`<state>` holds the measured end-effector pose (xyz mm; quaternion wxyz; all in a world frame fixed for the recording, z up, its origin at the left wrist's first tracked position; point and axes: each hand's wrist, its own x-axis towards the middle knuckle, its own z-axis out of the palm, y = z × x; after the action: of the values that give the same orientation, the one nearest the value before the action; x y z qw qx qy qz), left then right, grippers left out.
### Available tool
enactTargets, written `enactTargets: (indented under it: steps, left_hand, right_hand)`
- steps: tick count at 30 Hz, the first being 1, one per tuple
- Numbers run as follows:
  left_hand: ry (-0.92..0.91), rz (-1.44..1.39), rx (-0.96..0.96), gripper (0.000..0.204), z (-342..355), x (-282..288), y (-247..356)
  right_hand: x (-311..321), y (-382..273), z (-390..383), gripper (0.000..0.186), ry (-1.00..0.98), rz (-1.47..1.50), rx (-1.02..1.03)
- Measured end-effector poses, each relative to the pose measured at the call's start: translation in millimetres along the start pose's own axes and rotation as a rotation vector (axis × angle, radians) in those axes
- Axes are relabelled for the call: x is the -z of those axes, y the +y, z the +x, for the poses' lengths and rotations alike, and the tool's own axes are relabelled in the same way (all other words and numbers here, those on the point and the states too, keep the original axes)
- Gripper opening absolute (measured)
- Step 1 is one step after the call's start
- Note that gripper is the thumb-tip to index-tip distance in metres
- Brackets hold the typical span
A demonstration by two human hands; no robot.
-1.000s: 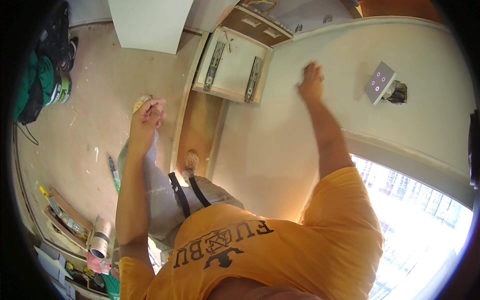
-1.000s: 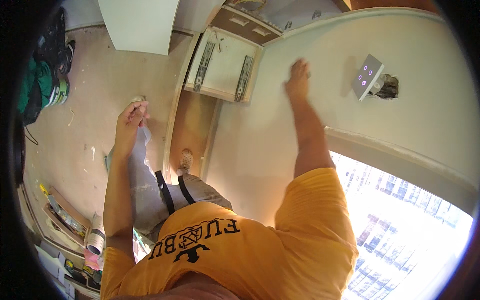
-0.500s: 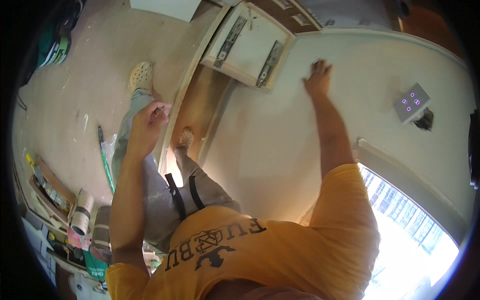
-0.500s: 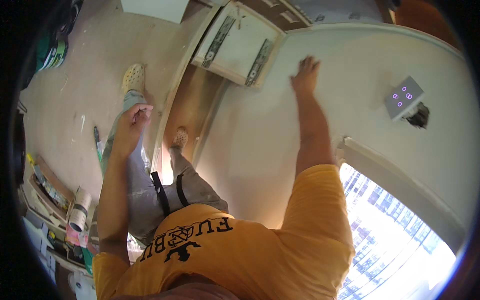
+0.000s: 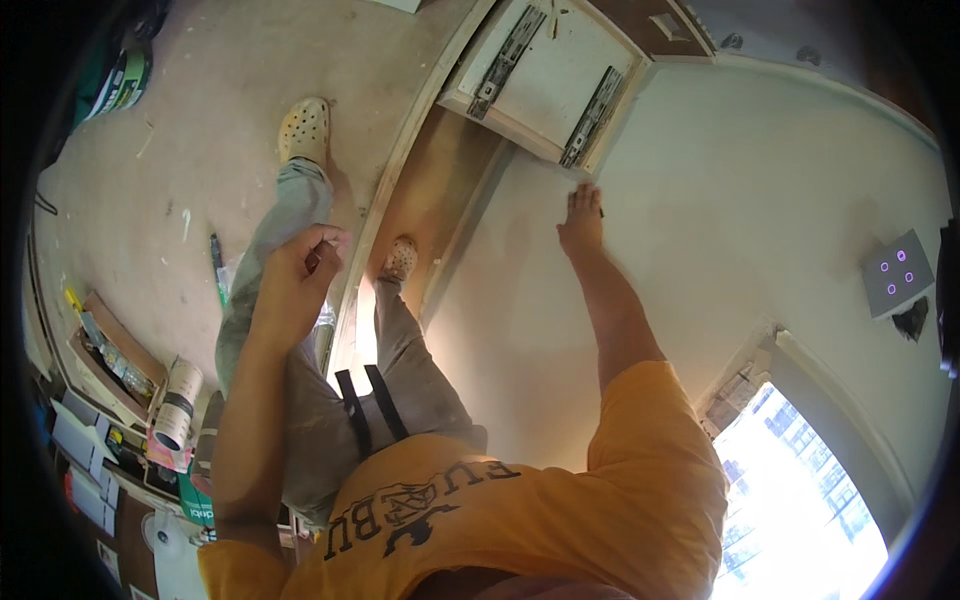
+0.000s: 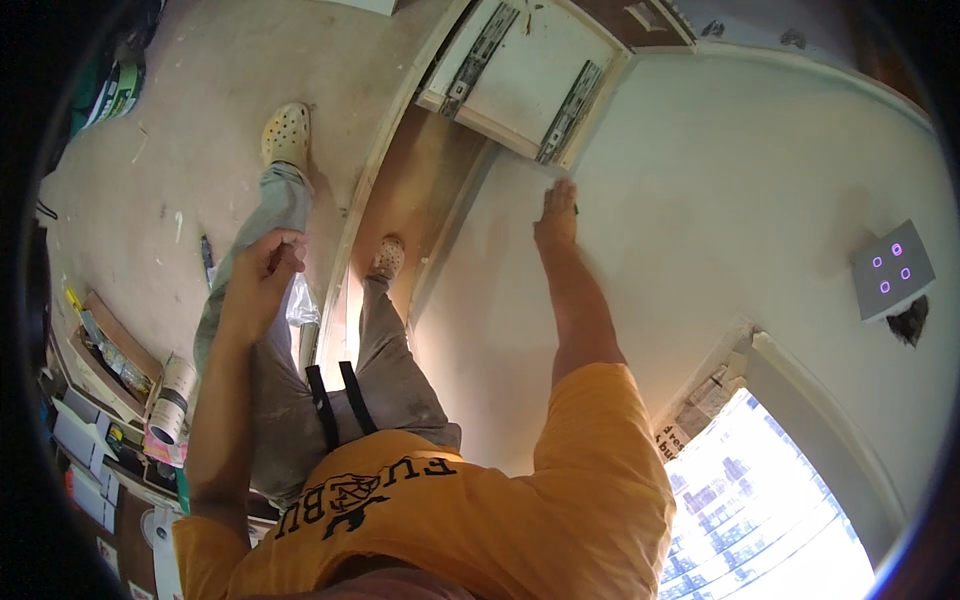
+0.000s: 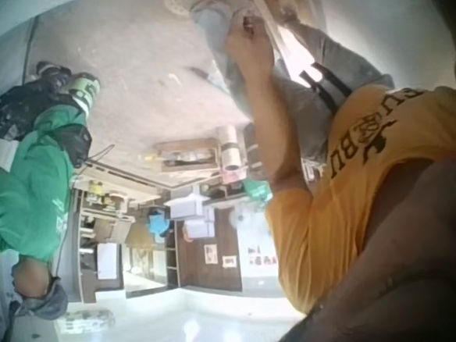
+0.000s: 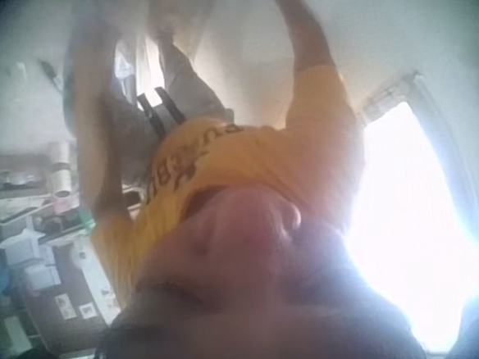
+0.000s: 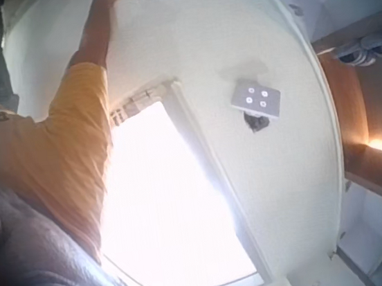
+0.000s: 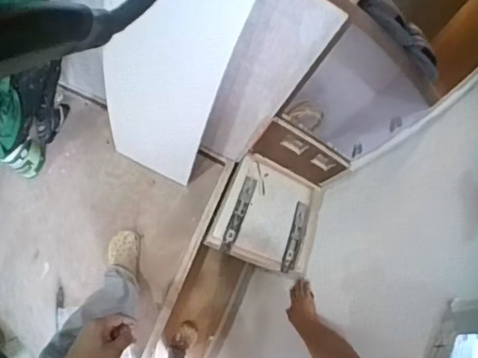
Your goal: The person sands a white cabinet door with a sanding block, then washes hands and a paint roller at a sink. They load the roller with paint and apply it to the cabinet door and interior surfaces.
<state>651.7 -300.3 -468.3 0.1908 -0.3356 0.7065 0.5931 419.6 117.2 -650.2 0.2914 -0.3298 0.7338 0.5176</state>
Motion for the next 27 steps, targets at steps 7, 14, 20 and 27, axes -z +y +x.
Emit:
enactTargets:
  steps: [7, 14, 20, 27]
  left_hand:
    - [-0.039, 0.044, 0.019, 0.019, -1.9, -2.5, -3.2]
    - [-0.103, 0.032, 0.124, 0.017, -4.5, -10.9, 18.3]
    - [-0.046, 0.061, 0.109, 0.017, -3.5, -3.4, 12.0]
    - [-0.106, 0.081, 0.127, 0.018, 4.1, 5.9, 31.5]
  right_hand:
    - [-60.7, -86.1, 6.0, 0.070, 0.016, 0.093, 0.262]
    - [-21.2, -34.4, 35.0, 0.069, 0.014, -0.032, -0.081]
    - [-29.0, -61.2, 52.2, 0.072, -0.028, -0.021, 0.036]
    - [-24.5, -18.7, 28.4, 0.064, -0.028, 0.106, 0.080]
